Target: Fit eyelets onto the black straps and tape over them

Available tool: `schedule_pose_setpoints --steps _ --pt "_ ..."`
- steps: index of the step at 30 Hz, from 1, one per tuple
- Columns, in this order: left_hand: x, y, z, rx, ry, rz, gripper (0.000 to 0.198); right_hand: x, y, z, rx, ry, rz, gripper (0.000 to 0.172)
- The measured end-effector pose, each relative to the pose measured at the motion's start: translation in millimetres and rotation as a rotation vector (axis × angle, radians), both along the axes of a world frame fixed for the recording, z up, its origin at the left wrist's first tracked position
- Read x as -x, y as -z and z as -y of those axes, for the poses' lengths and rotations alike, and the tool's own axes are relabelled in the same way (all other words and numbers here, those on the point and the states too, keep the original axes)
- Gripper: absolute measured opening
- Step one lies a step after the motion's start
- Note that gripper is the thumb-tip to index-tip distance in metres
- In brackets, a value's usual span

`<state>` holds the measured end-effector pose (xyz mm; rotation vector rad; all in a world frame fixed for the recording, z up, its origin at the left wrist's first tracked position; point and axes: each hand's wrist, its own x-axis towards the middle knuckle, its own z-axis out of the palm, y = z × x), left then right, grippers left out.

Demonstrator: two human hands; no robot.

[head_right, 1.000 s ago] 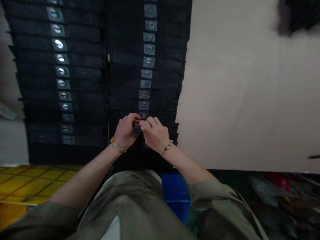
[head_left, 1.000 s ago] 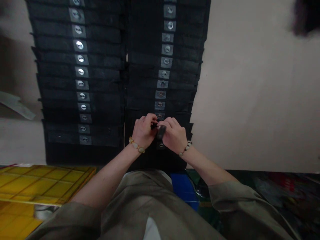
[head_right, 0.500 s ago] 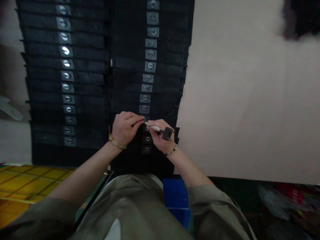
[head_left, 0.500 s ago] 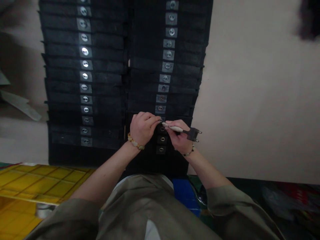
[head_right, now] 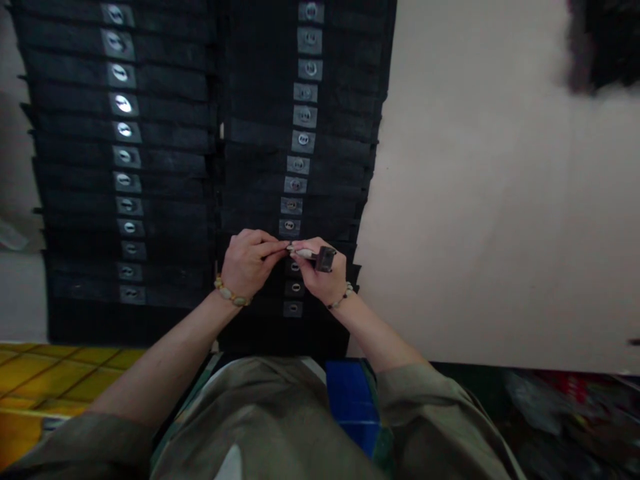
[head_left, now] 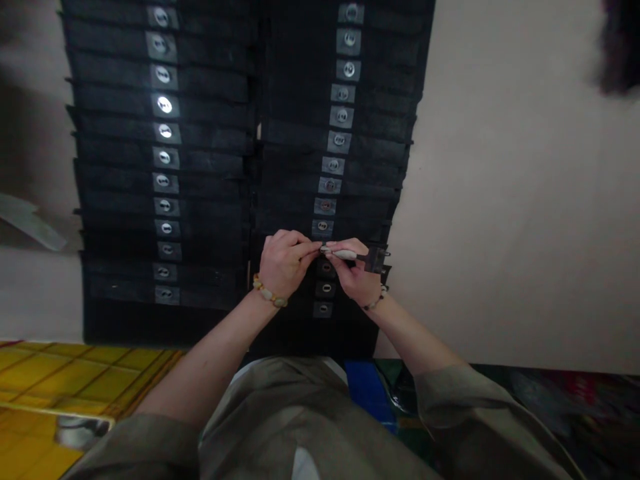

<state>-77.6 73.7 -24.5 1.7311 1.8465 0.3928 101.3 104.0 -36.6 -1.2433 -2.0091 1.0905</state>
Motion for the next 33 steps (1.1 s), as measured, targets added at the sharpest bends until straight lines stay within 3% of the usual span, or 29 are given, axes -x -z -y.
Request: schedule_pose_setpoints --steps 6,11,17,21,25,29,33 --pt "1.7 -2.2 -1.1 0.034 -0.051 0.04 0.017 15.0 -19.1 -5.9 -0.088 -0.092 0.367 0.013" --pt "8.1 -6.6 -2.5 0.057 -0.044 0.122 0.025 24.4 -32.8 -8.0 -0.153 -0.179 0.518 0.015" --pt "7.9 -10.1 -1.3 0.037 -0.067 0.101 0.018 40.4 -46.9 -4.9 -0.23 -0.303 0.744 0.019" --pt "7.3 -13.6 -3.3 0.057 -0.053 0.117 0.017 27.8 -33.3 0.5 -0.272 -0.221 0.61 0.016" --pt "7.6 -14.1 -18.8 -0.002 -0.018 0.085 0.017 9.2 -17.7 -3.3 -0.18 -0.11 0.241 0.011" --pt "7.3 -4.4 -39.6 -0.128 0.036 -0.023 0.02 0.8 -11.6 -28.3 -0.095 0.075 -0.109 0.007" --pt "8.3 6.0 -45.5 -0.162 0.055 -0.061 0.018 -1.6 -2.7 -49.9 -0.061 -0.052 -0.219 0.011"
